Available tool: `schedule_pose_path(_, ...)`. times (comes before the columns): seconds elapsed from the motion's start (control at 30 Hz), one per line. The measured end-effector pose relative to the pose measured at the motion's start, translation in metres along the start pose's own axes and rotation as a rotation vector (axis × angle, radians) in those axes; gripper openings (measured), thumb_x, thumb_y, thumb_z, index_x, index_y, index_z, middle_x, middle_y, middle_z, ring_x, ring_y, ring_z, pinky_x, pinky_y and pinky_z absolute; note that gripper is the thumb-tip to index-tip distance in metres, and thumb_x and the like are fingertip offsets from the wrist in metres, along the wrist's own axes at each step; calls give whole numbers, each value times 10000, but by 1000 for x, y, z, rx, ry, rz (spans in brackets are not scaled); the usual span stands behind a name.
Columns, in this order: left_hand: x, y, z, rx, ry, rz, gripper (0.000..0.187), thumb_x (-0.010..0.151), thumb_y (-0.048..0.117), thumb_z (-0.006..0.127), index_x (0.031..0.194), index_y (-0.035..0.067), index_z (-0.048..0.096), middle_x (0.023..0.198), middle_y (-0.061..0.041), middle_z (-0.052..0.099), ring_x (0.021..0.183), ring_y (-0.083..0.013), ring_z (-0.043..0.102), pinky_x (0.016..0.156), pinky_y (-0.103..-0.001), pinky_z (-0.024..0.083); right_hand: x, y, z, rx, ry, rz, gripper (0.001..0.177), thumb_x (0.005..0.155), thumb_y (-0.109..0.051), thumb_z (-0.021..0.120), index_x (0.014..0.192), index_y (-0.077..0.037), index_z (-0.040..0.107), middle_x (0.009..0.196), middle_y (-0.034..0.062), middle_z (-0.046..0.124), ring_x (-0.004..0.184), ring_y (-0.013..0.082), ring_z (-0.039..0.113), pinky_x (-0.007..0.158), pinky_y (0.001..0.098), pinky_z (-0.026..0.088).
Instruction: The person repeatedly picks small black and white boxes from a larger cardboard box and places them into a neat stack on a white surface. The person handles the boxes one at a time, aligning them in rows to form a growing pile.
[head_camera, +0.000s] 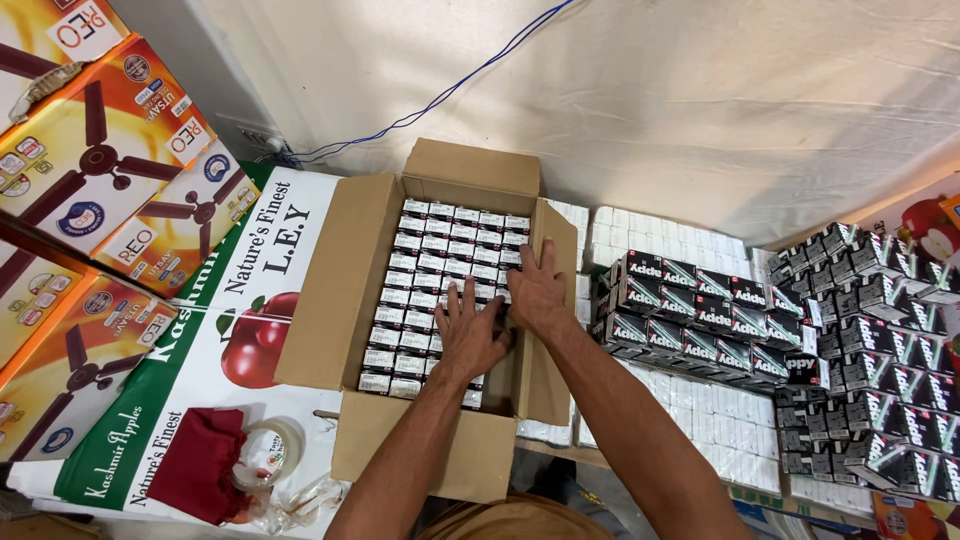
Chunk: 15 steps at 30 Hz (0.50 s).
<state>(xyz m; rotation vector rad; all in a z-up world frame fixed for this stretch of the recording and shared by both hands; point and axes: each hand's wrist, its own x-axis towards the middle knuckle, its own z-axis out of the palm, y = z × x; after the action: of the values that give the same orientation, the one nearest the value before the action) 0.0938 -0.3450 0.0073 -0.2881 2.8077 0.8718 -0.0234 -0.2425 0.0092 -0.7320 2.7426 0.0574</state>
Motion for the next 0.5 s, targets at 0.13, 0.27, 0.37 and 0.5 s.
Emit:
schedule_pose_path(0.13,-1,0,0,2,18,9,615,875,356,636,1462,213,521,1672,-217,122,1531,-502,23,1162,-700,75,-5,4,-5,32,0,-33,345,787,-228,763,1113,-122,721,1649,97,208,1534,536,24,1044,625,419)
schedule_pose_path(0.27,-3,-1,2,-11,162,82,575,867,269,662,1423,176,551,1605,-218,238,1503,-490,118,1146,-685,136,-19,11,-14,142,63,-88,337,751,-297,779,1031,-122,710,1664,93,244,1543,505,73,1111,743,251)
schedule_pose_path(0.37,1,-7,12,0,318,173,544,858,249,672,1387,164,579,1500,-185,395,1432,-436,293,1118,-632,230,-39,12,-24,242,157,-137,355,742,-328,754,1002,-95,687,1630,102,318,1542,464,145,1121,766,222)
schedule_pose_path(0.5,3,-1,22,-107,544,333,603,823,222,759,1387,136,562,1224,-125,593,1125,-354,618,984,-503,462,-60,16,-28,485,278,-141,362,716,-346,735,958,-85,670,1561,109,424,1526,466,225,1132,743,257)
